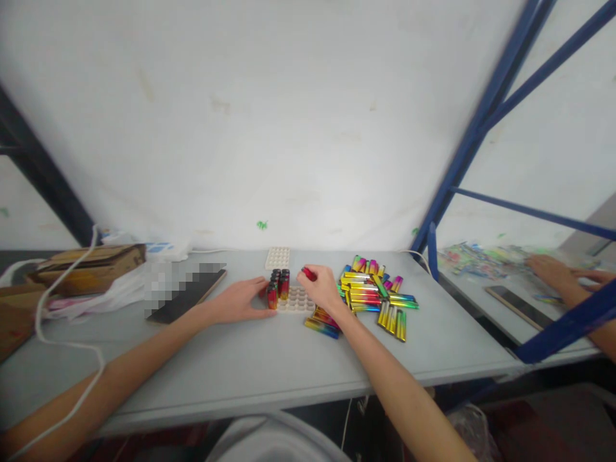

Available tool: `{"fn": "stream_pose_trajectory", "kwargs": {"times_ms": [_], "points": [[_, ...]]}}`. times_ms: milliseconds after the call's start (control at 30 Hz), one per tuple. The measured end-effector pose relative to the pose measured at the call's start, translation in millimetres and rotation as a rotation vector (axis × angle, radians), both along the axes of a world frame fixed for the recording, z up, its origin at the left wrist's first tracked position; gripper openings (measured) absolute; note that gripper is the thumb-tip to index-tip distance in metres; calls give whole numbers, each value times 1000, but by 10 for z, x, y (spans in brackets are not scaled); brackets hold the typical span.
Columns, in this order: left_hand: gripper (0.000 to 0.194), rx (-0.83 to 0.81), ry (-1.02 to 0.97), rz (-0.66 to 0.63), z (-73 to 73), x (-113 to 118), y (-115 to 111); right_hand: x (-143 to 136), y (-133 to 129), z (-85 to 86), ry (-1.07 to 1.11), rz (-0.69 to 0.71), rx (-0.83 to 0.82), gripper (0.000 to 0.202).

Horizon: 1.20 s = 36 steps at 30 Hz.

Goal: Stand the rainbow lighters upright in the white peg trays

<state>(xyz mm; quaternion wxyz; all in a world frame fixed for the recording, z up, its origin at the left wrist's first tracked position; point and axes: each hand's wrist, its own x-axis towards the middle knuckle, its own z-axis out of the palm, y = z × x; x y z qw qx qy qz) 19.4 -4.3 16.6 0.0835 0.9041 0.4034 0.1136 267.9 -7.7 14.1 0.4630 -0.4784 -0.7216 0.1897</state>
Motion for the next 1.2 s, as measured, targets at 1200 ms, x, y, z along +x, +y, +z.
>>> {"fn": "stream_pose_trajectory", "kwargs": {"times_ms": [1200], "points": [[54,17,29,-11,-16,-14,13,-14,-140,128,-631,265,63,38]]}}
